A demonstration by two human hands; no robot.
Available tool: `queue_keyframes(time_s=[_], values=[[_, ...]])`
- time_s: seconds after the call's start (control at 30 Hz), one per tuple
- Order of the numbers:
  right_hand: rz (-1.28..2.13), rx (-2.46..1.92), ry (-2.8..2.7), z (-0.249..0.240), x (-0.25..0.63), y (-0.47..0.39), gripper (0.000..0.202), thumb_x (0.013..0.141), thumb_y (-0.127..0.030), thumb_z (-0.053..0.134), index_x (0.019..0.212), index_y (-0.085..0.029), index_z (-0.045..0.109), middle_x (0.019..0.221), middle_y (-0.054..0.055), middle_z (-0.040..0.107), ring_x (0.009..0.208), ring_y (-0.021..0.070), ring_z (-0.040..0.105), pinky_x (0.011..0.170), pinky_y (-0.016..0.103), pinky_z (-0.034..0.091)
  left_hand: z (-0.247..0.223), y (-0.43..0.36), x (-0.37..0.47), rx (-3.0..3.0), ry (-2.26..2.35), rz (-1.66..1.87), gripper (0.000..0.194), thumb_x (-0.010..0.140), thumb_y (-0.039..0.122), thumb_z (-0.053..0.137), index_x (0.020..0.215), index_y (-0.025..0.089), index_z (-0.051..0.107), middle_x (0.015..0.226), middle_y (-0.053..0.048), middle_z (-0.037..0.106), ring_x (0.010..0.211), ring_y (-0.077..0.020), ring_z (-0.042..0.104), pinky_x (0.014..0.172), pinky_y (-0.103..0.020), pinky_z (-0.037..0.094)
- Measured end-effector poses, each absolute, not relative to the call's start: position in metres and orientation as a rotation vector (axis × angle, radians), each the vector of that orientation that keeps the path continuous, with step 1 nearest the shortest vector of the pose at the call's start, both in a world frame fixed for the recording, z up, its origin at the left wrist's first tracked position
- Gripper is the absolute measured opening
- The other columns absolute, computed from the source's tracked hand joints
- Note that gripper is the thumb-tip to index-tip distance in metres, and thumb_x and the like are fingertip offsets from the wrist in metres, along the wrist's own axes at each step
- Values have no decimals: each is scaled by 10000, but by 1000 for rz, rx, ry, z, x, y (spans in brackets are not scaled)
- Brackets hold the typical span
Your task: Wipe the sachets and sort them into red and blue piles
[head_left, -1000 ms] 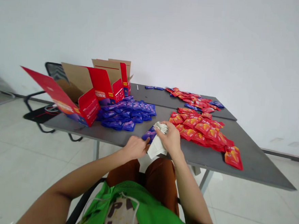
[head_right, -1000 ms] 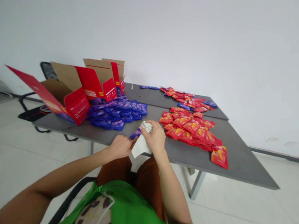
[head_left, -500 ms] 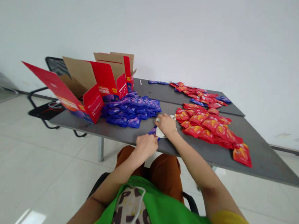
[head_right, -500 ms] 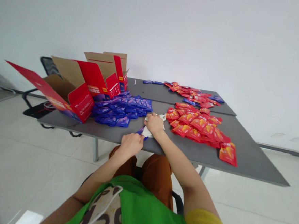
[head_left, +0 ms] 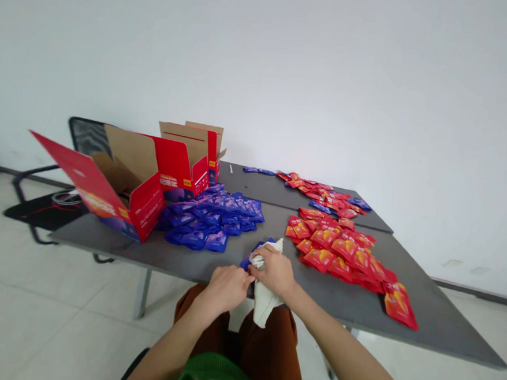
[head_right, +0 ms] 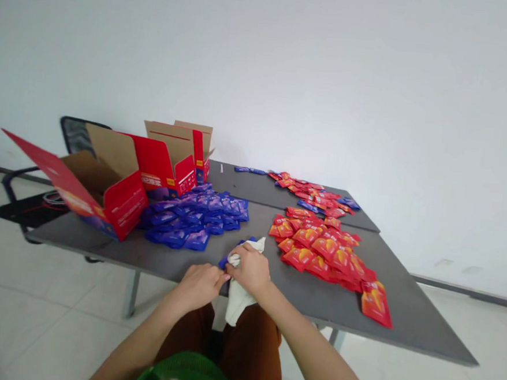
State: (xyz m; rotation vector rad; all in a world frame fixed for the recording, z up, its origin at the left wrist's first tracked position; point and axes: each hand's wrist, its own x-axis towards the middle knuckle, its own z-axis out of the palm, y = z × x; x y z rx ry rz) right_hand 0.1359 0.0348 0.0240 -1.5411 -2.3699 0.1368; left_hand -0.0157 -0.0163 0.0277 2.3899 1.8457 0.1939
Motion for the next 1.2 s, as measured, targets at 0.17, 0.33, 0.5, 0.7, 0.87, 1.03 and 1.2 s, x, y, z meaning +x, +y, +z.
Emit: queue_keyframes(time_s=[0.17, 0.33, 0.5, 0.7, 0.87, 1.03, 1.2], values=[[-82, -1673, -2304, 29, 126, 48, 250, 865, -357, 509, 1070, -240, 590, 1032, 48, 603, 942, 203, 609, 726, 278, 438, 22, -26, 1, 2274, 1929, 111, 393, 959, 291, 340, 1144, 195, 673, 857, -140, 727, 798, -258, 703, 643, -317, 486], [-49, -1885, -2300, 47, 126, 69, 274, 880, -367, 493, 1064, -200, 610, 996, 87, 637, 876, 203, 638, 697, 275, 442, 22, -29, 4, 2249, 1958, 122, 425, 970, 291, 307, 1235, 193, 625, 891, -153, 724, 815, -250, 702, 647, -304, 484], [25, -1885, -2242, 62, 145, 74, 343, 910, -407, 438, 1150, -227, 605, 1108, 97, 614, 980, 220, 604, 773, 285, 418, 25, -30, -8, 2282, 1964, 174, 592, 985, 416, 185, 914, 184, 725, 861, -120, 726, 827, -242, 696, 682, -305, 470], [129, -1120, -2722, 60, 154, 51, 298, 839, -388, 544, 1087, -261, 647, 1060, 34, 625, 967, 190, 582, 783, 243, 386, 23, -32, -12, 2261, 1949, 177, 583, 980, 412, 200, 859, 173, 719, 851, -130, 722, 819, -255, 690, 701, -335, 465], [214, -1074, -2811, 41, 138, 52, 250, 826, -325, 544, 1046, -253, 637, 1016, 16, 637, 929, 168, 601, 744, 228, 394, 25, -30, -13, 2228, 1922, 181, 496, 965, 387, 289, 874, 160, 720, 881, -139, 719, 860, -245, 681, 743, -329, 457], [38, -1509, -2659, 38, 123, 73, 283, 847, -340, 500, 1096, -239, 590, 1049, 55, 643, 925, 201, 623, 730, 259, 415, 21, -33, -6, 2199, 1949, 231, 562, 983, 377, 211, 907, 168, 727, 831, -146, 717, 788, -229, 687, 684, -308, 455], [-2, -1770, -2477, 43, 128, 90, 313, 889, -369, 436, 1116, -210, 581, 1070, 100, 657, 918, 235, 638, 707, 290, 431, 23, -35, -5, 2285, 1909, 280, 624, 992, 355, 154, 857, 137, 723, 801, -157, 714, 767, -225, 689, 657, -300, 448]])
